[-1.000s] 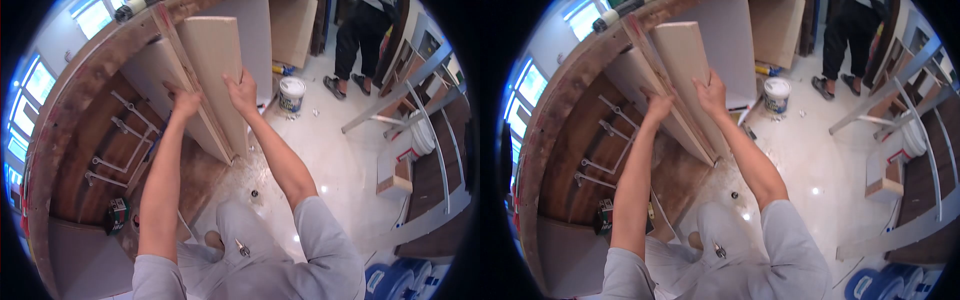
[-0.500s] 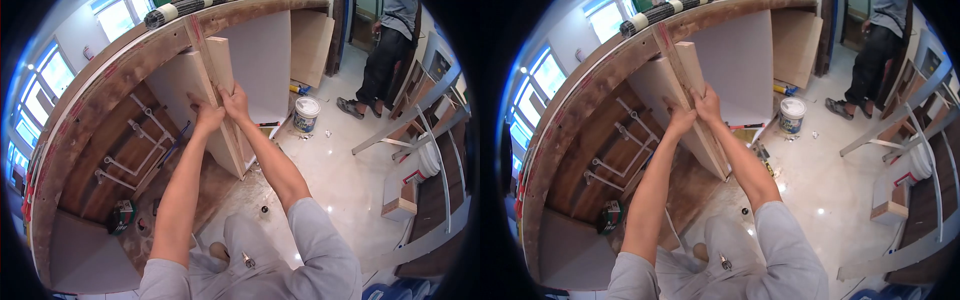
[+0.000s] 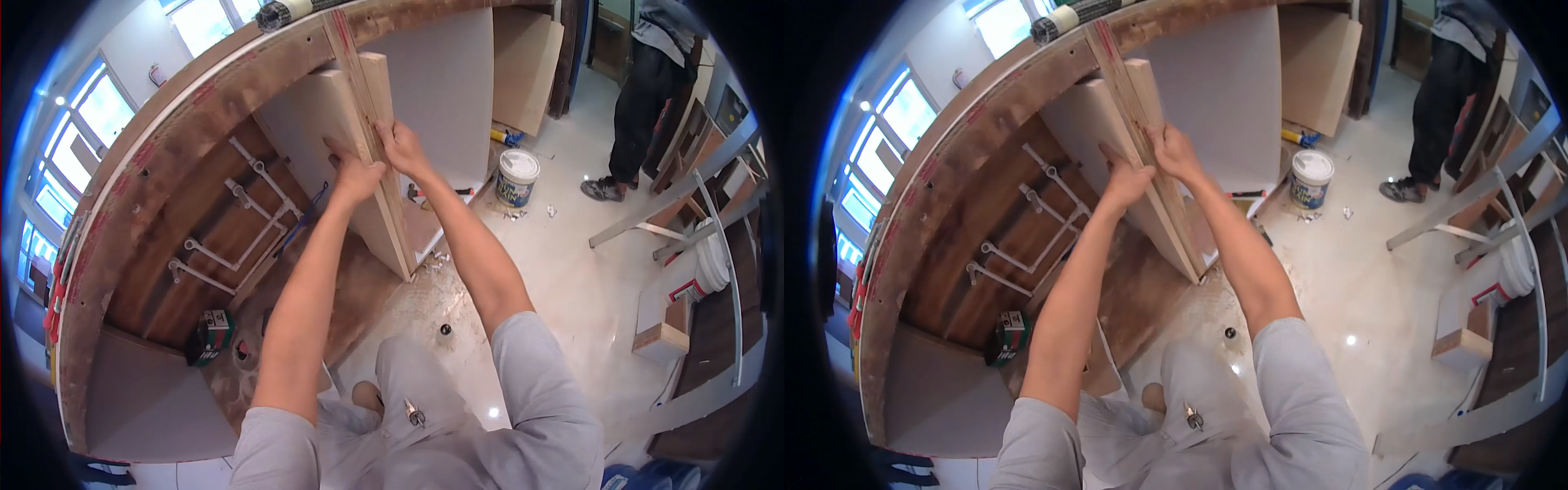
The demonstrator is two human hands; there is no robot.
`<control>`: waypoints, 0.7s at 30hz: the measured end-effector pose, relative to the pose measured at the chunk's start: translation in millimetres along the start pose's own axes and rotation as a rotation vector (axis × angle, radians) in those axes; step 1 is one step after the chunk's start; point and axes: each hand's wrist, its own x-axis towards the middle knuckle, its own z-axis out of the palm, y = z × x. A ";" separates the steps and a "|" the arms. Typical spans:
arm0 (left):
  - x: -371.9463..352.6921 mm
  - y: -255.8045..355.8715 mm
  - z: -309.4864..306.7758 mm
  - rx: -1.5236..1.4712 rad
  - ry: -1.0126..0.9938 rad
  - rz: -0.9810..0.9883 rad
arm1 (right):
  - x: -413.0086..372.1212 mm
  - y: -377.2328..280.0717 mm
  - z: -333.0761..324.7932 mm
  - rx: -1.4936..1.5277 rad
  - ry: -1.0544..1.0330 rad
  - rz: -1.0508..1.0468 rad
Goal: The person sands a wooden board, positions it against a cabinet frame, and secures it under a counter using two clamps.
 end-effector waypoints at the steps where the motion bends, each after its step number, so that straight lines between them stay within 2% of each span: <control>1: -2.0 -3.0 -2.4 -0.028 -0.003 0.033 | -4.5 -4.6 -4.0 -0.037 -0.015 -0.005; 4: 4.4 -13.9 -10.0 -0.131 -0.140 -0.063 | -7.6 -12.4 -12.8 -0.104 -0.011 -0.025; 8: 24.8 -31.4 6.7 -0.114 -0.101 -0.075 | -3.9 -2.8 -6.1 -0.070 0.022 -0.066; 10: 23.9 -32.8 7.7 -0.114 -0.183 -0.085 | 0.9 8.7 1.7 -0.018 -0.004 -0.152; 12: 21.6 -24.5 3.3 -0.120 -0.243 -0.109 | -1.2 -2.4 -8.2 -0.119 -0.140 0.059; 16: 11.2 -0.6 3.5 -0.137 -0.141 -0.202 | -7.5 -2.1 -9.1 -0.051 -0.086 0.026; 21: 12.1 5.3 -2.3 -0.137 -0.260 -0.230 | -1.8 -4.2 -12.5 -0.120 -0.130 0.017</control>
